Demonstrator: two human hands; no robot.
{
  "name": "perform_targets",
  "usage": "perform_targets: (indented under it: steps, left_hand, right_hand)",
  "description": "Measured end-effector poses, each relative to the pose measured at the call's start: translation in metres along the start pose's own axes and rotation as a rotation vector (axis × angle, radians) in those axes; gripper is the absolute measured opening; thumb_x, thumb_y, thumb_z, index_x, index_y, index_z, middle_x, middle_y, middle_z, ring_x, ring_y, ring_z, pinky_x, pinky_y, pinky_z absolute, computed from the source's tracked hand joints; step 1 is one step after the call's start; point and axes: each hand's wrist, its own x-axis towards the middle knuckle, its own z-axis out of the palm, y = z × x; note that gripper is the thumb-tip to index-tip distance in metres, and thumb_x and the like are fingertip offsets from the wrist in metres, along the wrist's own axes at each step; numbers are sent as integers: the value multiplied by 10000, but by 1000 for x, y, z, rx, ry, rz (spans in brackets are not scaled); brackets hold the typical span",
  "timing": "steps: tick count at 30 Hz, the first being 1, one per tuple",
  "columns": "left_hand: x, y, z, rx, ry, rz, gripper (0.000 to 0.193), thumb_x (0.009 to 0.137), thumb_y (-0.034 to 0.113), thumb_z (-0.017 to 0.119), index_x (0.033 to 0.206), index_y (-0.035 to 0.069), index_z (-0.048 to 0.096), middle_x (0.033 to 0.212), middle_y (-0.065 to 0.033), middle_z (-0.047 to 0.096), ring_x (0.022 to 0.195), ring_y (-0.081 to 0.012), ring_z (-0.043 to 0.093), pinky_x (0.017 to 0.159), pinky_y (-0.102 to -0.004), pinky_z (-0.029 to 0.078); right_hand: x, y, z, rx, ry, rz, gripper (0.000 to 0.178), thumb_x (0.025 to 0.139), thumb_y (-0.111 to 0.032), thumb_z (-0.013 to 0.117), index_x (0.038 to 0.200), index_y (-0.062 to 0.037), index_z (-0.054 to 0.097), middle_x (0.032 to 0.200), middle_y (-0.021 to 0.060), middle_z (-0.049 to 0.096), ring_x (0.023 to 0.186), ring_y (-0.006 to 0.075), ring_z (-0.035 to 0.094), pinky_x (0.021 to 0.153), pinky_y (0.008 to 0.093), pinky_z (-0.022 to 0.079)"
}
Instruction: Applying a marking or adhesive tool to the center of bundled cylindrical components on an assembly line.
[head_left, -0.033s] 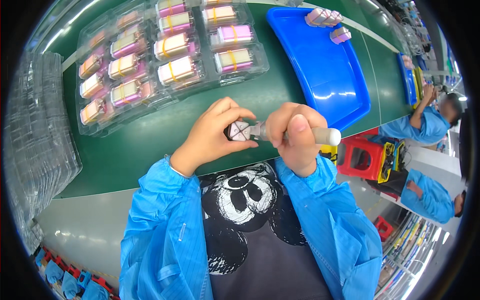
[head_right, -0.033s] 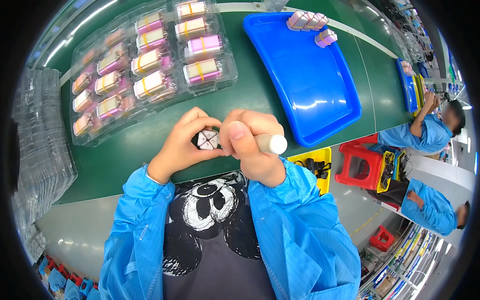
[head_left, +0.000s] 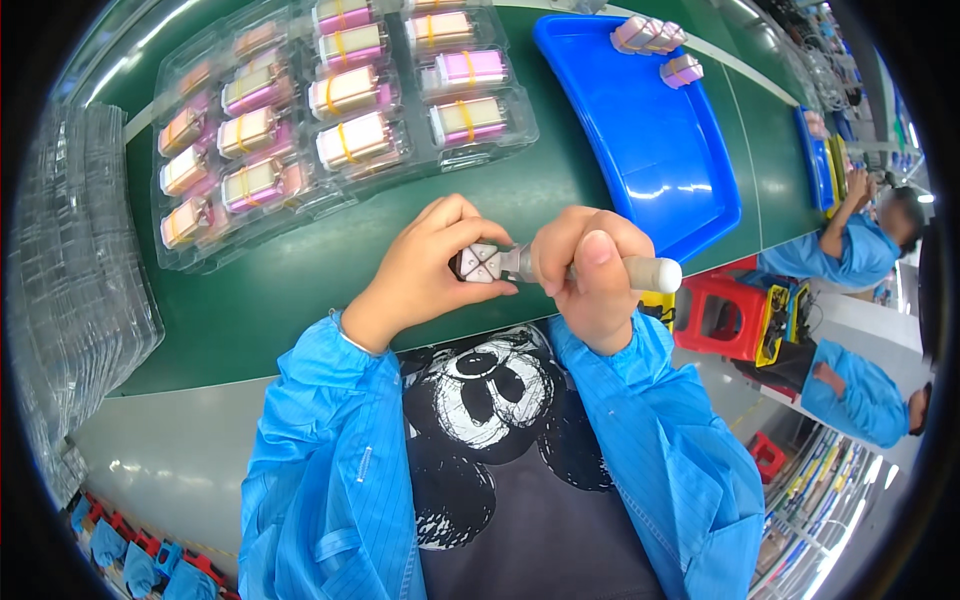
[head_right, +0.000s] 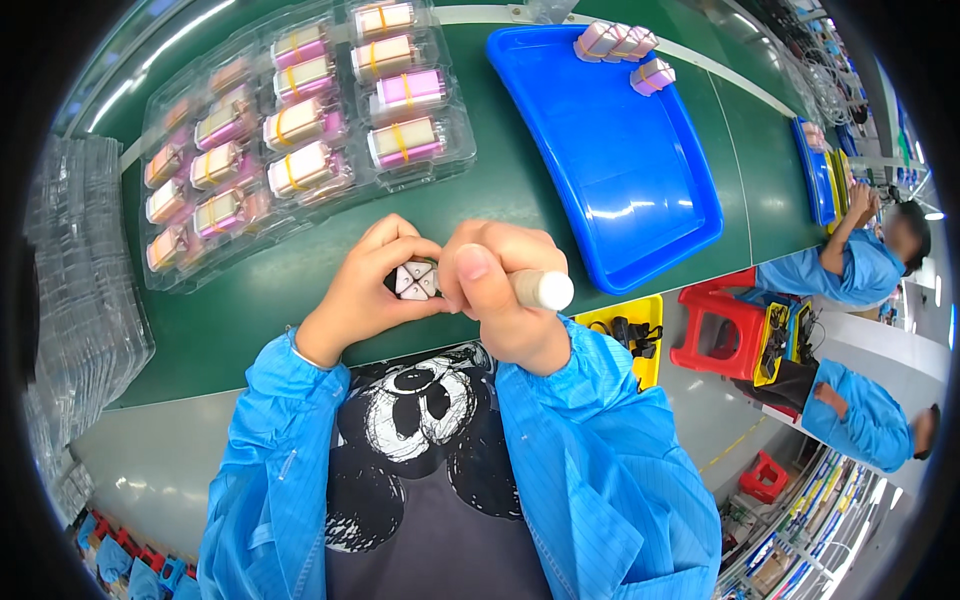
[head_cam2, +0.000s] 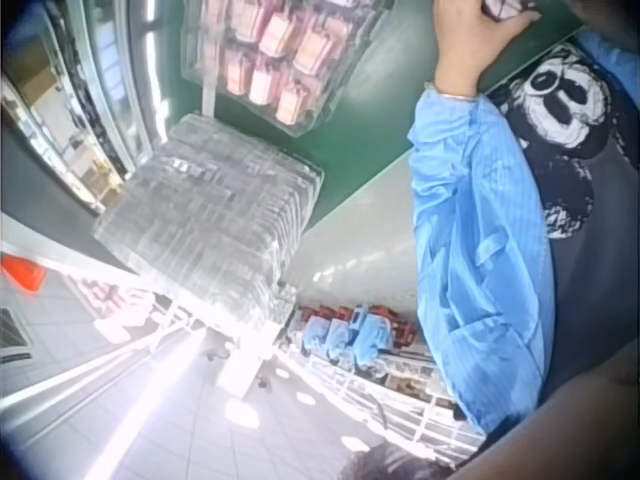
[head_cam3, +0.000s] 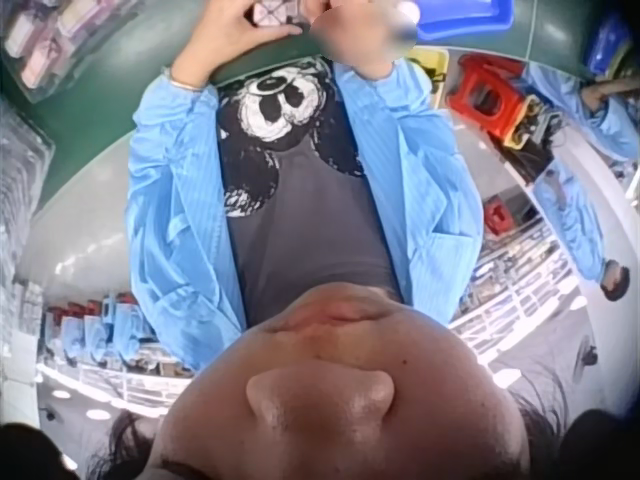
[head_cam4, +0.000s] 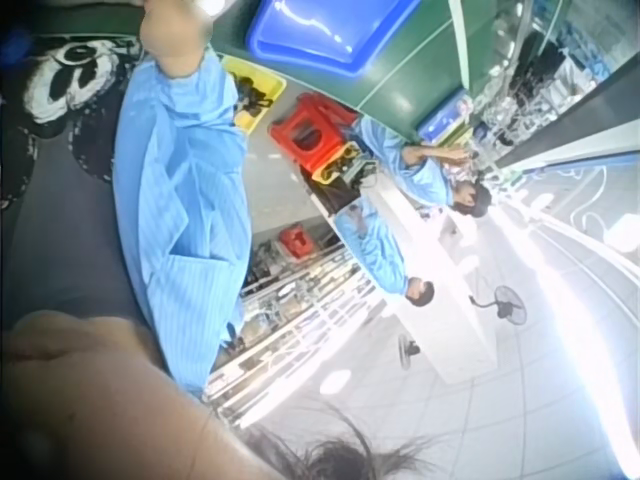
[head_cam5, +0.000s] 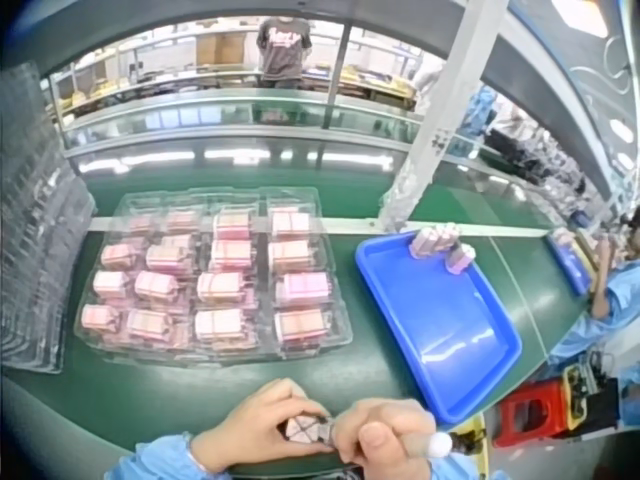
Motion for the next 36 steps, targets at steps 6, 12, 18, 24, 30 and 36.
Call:
perform_targets:
  steps: [6, 12, 18, 24, 30, 36]
  left_hand:
    - [1, 0, 3, 15, 42, 27, 357, 597, 231, 856, 870, 119, 655, 830, -20, 509, 829, -227, 535, 725, -349, 455]
    - [0, 0, 1, 12, 23, 60, 420, 623, 188, 836, 989, 120, 642, 913, -22, 569, 908, -247, 567, 767, -349, 469]
    - [-1, -3, -7, -179, -89, 53, 709, 619, 98, 840, 1249, 64, 516, 1003, -82, 624, 966, -244, 607, 836, -325, 480]
    - [-3, 3, -3, -45, -28, -22, 592, 573, 93, 863, 1107, 83, 606, 847, -46, 523, 798, -187, 574, 717, -296, 480]
    - [-2, 2, -2, -22, 33, 36, 368, 547, 177, 870, 837, 122, 650, 771, -32, 475, 698, -227, 545, 597, -348, 441]
    - [-4, -2, 1, -6, 50, 67, 361, 563, 157, 853, 859, 117, 651, 790, -39, 501, 732, -236, 566, 622, -339, 457]
  right_hand:
    - [-2, 0, 4, -30, -21, 39, 349, 940, -145, 515, 615, -19, 507, 587, 63, 554, 492, 113, 471, 436, 269, 344]
    - [-3, 0, 9, -130, -64, 90, 339, 934, -124, 508, 614, -12, 499, 588, 71, 553, 500, 114, 488, 442, 272, 359]
    - [-9, 1, -2, 33, 42, 29, 361, 948, -174, 483, 630, -5, 521, 603, 79, 553, 463, 98, 430, 416, 264, 320]
    - [-12, -1, 3, 110, 42, 2, 345, 949, -161, 489, 642, -7, 524, 622, 91, 563, 460, 97, 427, 409, 261, 331]
    - [-8, 2, 11, 50, 8, 46, 321, 937, -127, 509, 639, -9, 519, 604, 74, 559, 475, 108, 451, 423, 263, 346]
    - [-7, -1, 15, -102, -62, 133, 318, 925, -96, 522, 620, -7, 506, 601, 68, 553, 514, 119, 486, 461, 277, 372]
